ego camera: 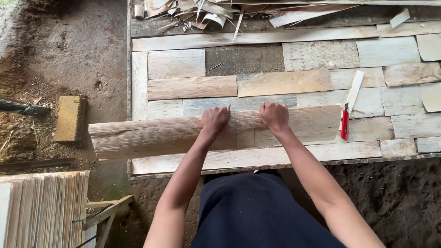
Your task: Cutting thin wood veneer sheets into strips using a utility knife and a straight edge
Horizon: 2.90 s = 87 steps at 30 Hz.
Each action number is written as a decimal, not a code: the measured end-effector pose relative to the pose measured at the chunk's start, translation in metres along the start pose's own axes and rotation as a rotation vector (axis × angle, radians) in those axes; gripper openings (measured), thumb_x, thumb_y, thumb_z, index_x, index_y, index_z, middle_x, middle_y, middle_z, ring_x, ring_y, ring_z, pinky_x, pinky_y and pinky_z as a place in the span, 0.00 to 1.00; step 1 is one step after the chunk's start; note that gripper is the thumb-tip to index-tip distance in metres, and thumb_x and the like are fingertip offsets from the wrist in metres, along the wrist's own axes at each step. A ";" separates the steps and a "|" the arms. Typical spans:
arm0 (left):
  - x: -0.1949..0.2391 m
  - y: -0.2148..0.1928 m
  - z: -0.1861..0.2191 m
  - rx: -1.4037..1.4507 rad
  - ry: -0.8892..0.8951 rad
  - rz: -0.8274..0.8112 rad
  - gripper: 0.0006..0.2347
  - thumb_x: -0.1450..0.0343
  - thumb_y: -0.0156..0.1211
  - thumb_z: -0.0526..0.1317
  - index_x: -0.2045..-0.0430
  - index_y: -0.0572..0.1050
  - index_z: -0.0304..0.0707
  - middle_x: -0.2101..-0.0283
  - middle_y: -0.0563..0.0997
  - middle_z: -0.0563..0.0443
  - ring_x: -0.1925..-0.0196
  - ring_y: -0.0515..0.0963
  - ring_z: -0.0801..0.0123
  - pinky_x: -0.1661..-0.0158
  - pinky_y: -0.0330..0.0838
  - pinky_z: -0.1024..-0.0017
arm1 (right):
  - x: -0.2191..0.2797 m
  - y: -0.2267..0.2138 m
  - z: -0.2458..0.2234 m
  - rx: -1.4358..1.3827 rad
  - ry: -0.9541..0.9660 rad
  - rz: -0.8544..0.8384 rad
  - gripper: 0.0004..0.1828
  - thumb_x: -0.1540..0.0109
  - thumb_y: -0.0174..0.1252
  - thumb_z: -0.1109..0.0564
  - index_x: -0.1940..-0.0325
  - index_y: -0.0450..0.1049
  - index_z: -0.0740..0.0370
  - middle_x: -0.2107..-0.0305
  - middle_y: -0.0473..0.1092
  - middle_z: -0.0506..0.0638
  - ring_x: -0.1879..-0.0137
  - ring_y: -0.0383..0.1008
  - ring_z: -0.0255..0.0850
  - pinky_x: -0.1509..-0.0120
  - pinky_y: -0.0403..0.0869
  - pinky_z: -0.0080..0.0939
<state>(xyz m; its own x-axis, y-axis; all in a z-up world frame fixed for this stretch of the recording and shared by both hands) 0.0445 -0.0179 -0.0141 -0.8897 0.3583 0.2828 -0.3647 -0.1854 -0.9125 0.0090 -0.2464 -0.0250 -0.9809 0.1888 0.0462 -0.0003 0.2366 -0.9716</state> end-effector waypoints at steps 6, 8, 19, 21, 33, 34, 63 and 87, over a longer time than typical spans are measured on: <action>0.028 -0.045 0.017 -0.036 0.149 0.198 0.26 0.19 0.28 0.55 0.72 0.74 0.39 0.73 0.84 0.35 0.65 0.87 0.41 0.61 0.79 0.49 | 0.003 -0.031 -0.007 -0.184 -0.117 0.047 0.32 0.31 0.47 0.34 0.78 0.73 0.60 0.81 0.73 0.59 0.65 0.78 0.60 0.45 0.69 0.56; 0.028 -0.051 0.008 -0.058 0.187 0.230 0.23 0.19 0.31 0.55 0.69 0.72 0.39 0.71 0.83 0.36 0.63 0.86 0.43 0.61 0.80 0.49 | 0.004 -0.043 -0.009 -0.264 -0.221 0.008 0.24 0.36 0.55 0.38 0.69 0.74 0.62 0.73 0.75 0.61 0.58 0.77 0.59 0.44 0.68 0.57; 0.015 -0.045 -0.012 -0.357 0.541 0.429 0.21 0.38 0.68 0.35 0.52 0.69 0.48 0.67 0.71 0.58 0.62 0.76 0.60 0.65 0.71 0.65 | -0.029 -0.026 0.020 -0.335 -0.431 0.369 0.17 0.50 0.78 0.47 0.65 0.77 0.48 0.70 0.73 0.40 0.58 0.74 0.39 0.45 0.66 0.38; 0.025 -0.055 -0.005 -0.339 0.555 0.404 0.17 0.35 0.64 0.33 0.53 0.73 0.50 0.65 0.72 0.54 0.60 0.76 0.58 0.65 0.71 0.65 | -0.031 -0.012 0.021 -0.324 -0.460 0.354 0.14 0.48 0.76 0.49 0.66 0.77 0.45 0.71 0.73 0.36 0.58 0.74 0.36 0.46 0.67 0.39; -0.014 0.091 -0.024 -0.283 0.561 0.128 0.33 0.40 0.71 0.39 0.37 0.66 0.59 0.40 0.66 0.49 0.36 0.66 0.54 0.42 0.66 0.58 | -0.015 0.127 0.063 0.041 -0.445 0.151 0.14 0.44 0.51 0.73 0.74 0.66 0.53 0.74 0.64 0.39 0.59 0.69 0.39 0.54 0.71 0.38; -0.014 0.096 -0.024 -0.281 0.565 0.125 0.33 0.40 0.71 0.39 0.37 0.66 0.59 0.40 0.66 0.49 0.36 0.66 0.54 0.42 0.66 0.58 | -0.012 0.129 0.062 0.041 -0.440 0.149 0.14 0.44 0.51 0.73 0.74 0.66 0.53 0.74 0.64 0.39 0.59 0.69 0.39 0.54 0.71 0.38; -0.110 0.135 -0.118 -0.175 0.192 0.033 0.19 0.24 0.52 0.45 0.38 0.62 0.69 0.63 0.78 0.54 0.55 0.83 0.57 0.55 0.76 0.58 | 0.003 0.155 0.061 -0.017 -0.217 -0.329 0.34 0.50 0.54 0.73 0.42 0.70 0.50 0.42 0.61 0.46 0.34 0.65 0.53 0.40 0.76 0.57; -0.129 0.138 -0.113 -0.059 -0.087 -0.077 0.06 0.26 0.57 0.47 0.62 0.81 0.57 0.62 0.86 0.52 0.51 0.85 0.58 0.44 0.69 0.53 | 0.035 0.060 0.339 -0.023 0.810 0.200 0.30 0.36 0.62 0.57 0.31 0.60 0.58 0.41 0.59 0.58 0.36 0.64 0.61 0.36 0.67 0.65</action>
<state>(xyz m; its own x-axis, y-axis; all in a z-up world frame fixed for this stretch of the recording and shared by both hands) 0.1406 0.0139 -0.2099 -0.8811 0.2885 0.3747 -0.4182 -0.1056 -0.9022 -0.0909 -0.5489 -0.1603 -0.5188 0.8542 0.0346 0.1718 0.1439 -0.9746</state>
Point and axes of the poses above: each hand's wrist, its own x-axis away from the middle knuckle, its own y-axis out of the palm, z = x × y, the point moved 5 cm from there along -x, towards the middle knuckle
